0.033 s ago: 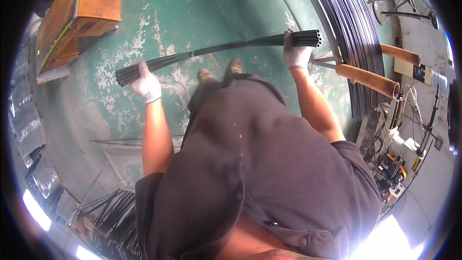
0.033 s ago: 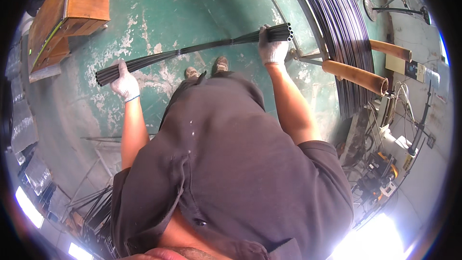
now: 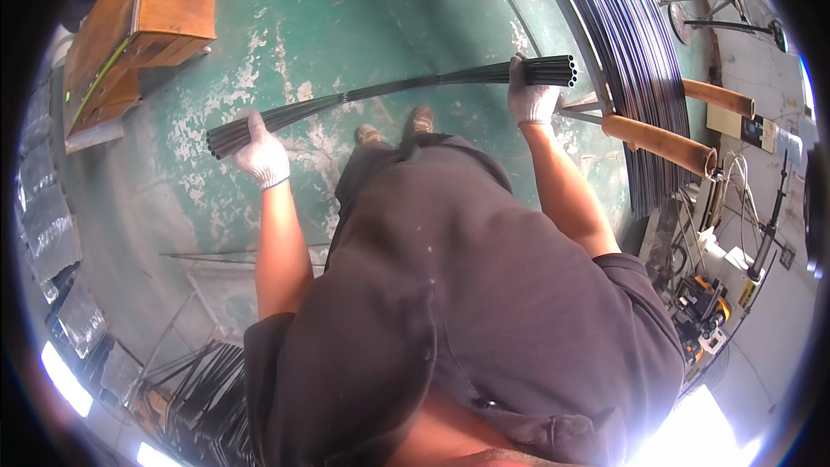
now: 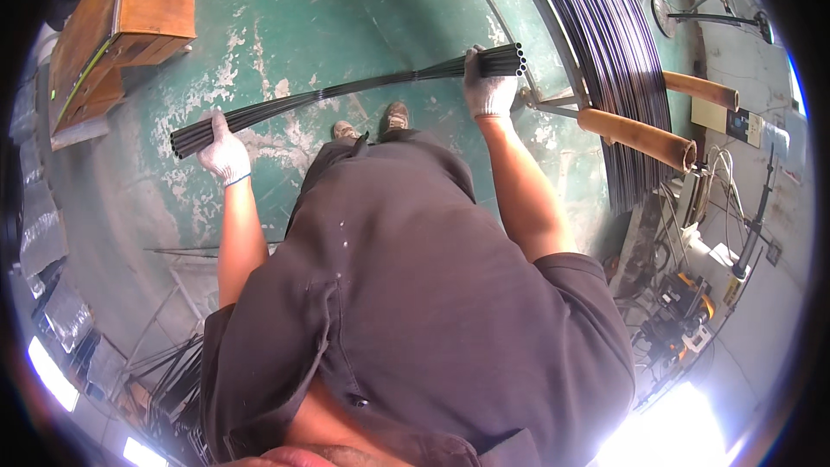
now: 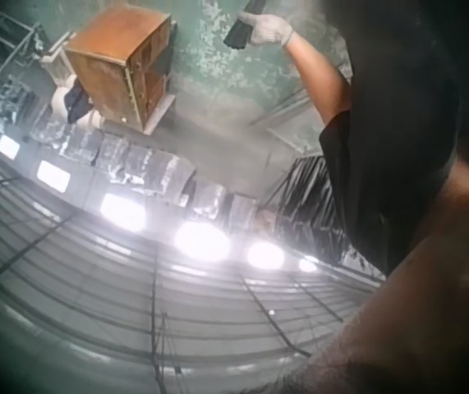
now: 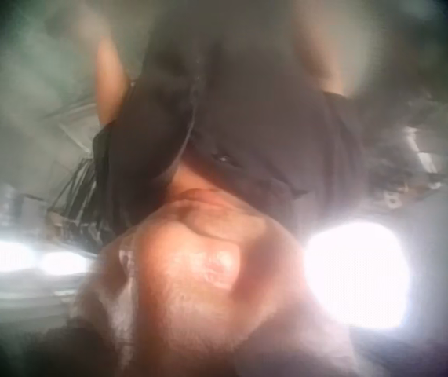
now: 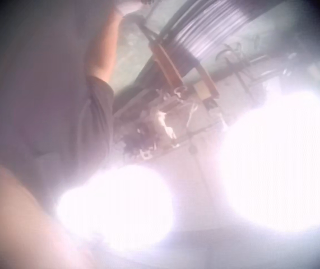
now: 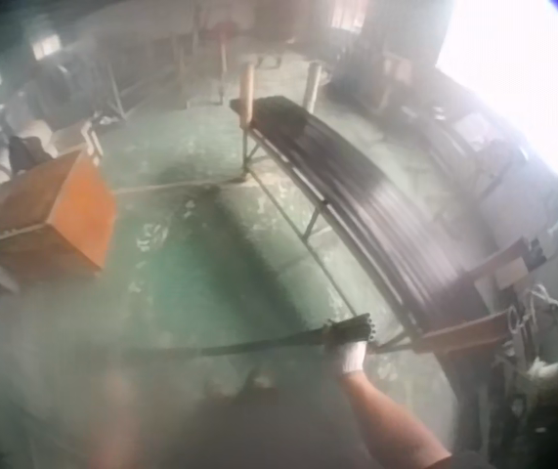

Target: The person picks up bundles of long black metal rods from a rack, feeds them into a bending machine, and retrieves the bent rods. They then place the bent rods onto a wooden workbench and use a tape measure to check dimensions before stacking them.

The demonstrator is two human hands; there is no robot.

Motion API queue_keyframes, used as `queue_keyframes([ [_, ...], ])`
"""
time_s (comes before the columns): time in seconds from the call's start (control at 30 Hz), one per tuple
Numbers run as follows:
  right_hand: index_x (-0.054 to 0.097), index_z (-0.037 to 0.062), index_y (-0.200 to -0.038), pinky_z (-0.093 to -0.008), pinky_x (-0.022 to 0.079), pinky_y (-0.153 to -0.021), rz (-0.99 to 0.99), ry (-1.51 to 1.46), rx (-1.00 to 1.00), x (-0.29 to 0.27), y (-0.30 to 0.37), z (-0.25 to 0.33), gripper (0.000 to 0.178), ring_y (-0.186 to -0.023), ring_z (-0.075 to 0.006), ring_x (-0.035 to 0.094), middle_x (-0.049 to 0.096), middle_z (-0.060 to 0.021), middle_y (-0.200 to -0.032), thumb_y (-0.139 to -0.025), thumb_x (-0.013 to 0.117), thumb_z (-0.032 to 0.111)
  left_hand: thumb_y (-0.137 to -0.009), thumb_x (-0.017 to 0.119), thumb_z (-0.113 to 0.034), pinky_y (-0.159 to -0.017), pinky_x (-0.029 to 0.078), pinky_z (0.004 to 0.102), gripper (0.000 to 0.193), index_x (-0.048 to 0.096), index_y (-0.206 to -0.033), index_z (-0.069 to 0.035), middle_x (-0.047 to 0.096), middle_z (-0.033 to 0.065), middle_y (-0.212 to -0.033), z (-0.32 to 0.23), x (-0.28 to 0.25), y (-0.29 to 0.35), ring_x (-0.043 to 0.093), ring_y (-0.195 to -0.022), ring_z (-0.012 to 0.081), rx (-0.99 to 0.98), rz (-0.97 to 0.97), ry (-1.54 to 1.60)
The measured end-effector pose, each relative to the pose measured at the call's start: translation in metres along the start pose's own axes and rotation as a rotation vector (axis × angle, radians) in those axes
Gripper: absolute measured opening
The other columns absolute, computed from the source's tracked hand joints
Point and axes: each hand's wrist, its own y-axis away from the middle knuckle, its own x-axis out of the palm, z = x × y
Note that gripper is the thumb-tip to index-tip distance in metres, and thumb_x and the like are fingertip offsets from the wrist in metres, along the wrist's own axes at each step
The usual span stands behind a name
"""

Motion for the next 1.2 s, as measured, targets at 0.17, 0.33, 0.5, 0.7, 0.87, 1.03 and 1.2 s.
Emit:
queue_keyframes([
  [0.17, 0.081, 0.0043, -0.109, -0.0440, 0.057, -0.091, 0.044, -0.029, 0.075, -0.002, -0.001, -0.001, 0.033, -0.097, -0.0355, 0.077, 0.080, -0.0169, -0.099, -0.104, 0.071, 0.036, -0.099, 0.081, -0.009, -0.094, 0.059, 0.0378, 0.021, 0.075, -0.112, 0.006, 0.077, 0.0131, -0.115, 0.012, -0.001, -0.007, 0.074, -0.103, 0.0220, 0.063, 0.027, -0.009],
  [0.33, 0.082, 0.0034, -0.114, -0.0423, 0.056, -0.093, 0.033, 0.161, 0.004, -0.002, -0.003, -0.002, 0.036, -0.096, -0.0332, 0.079, 0.081, -0.0181, -0.100, -0.104, 0.074, 0.037, -0.098, 0.083, -0.016, -0.094, 0.059, 0.0380, 0.024, 0.078, -0.112, 0.004, 0.080, 0.0130, -0.111, 0.028, -0.004, -0.022, 0.076, -0.101, 0.0217, 0.112, 0.125, 0.015],
  [0.5, 0.083, 0.0035, -0.111, -0.0409, 0.057, -0.090, 0.017, 0.007, 0.125, -0.004, -0.005, -0.008, 0.033, -0.095, -0.0311, 0.079, 0.081, -0.0169, -0.097, -0.104, 0.075, 0.035, -0.100, 0.082, -0.023, -0.092, 0.059, 0.0397, 0.028, 0.079, -0.110, 0.004, 0.081, 0.0140, -0.110, 0.017, 0.003, -0.021, 0.077, -0.099, 0.0245, 0.136, 0.131, -0.054],
  [0.7, 0.082, 0.0041, -0.109, -0.0431, 0.056, -0.092, 0.014, -0.008, 0.066, -0.007, 0.000, 0.007, 0.032, -0.095, -0.0333, 0.076, 0.080, -0.0167, -0.098, -0.103, 0.073, 0.034, -0.101, 0.080, -0.018, -0.090, 0.060, 0.0380, 0.024, 0.077, -0.109, 0.004, 0.079, 0.0144, -0.108, 0.020, 0.000, -0.024, 0.077, -0.098, 0.0238, 0.111, 0.125, -0.046],
  [0.87, 0.084, 0.0074, -0.113, -0.0444, 0.055, -0.094, 0.055, 0.158, -0.033, -0.008, 0.000, 0.006, 0.031, -0.096, -0.0312, 0.076, 0.080, -0.0159, -0.097, -0.104, 0.071, 0.035, -0.102, 0.076, -0.011, -0.090, 0.060, 0.0372, 0.021, 0.075, -0.115, 0.004, 0.078, 0.0107, -0.109, 0.004, 0.002, -0.011, 0.075, -0.100, 0.0220, 0.056, 0.076, -0.002],
  [1.03, 0.083, 0.0044, -0.112, -0.0436, 0.056, -0.090, 0.074, 0.102, 0.023, -0.008, 0.000, 0.004, 0.031, -0.093, -0.0317, 0.076, 0.080, -0.0174, -0.098, -0.103, 0.074, 0.032, -0.102, 0.076, -0.008, -0.090, 0.060, 0.0380, 0.018, 0.075, -0.114, 0.004, 0.078, 0.0115, -0.109, 0.015, 0.001, -0.009, 0.075, -0.099, 0.0224, 0.142, 0.075, 0.018],
  [1.2, 0.083, 0.0096, -0.114, -0.0507, 0.049, -0.098, 0.076, 0.043, 0.074, -0.005, 0.002, 0.007, 0.037, -0.098, -0.0354, 0.072, 0.079, -0.0173, -0.099, -0.106, 0.068, 0.043, -0.101, 0.076, -0.007, -0.092, 0.060, 0.0391, 0.017, 0.076, -0.114, 0.004, 0.079, 0.0124, -0.109, 0.025, 0.001, -0.014, 0.076, -0.099, 0.0239, 0.160, 0.093, -0.001],
])
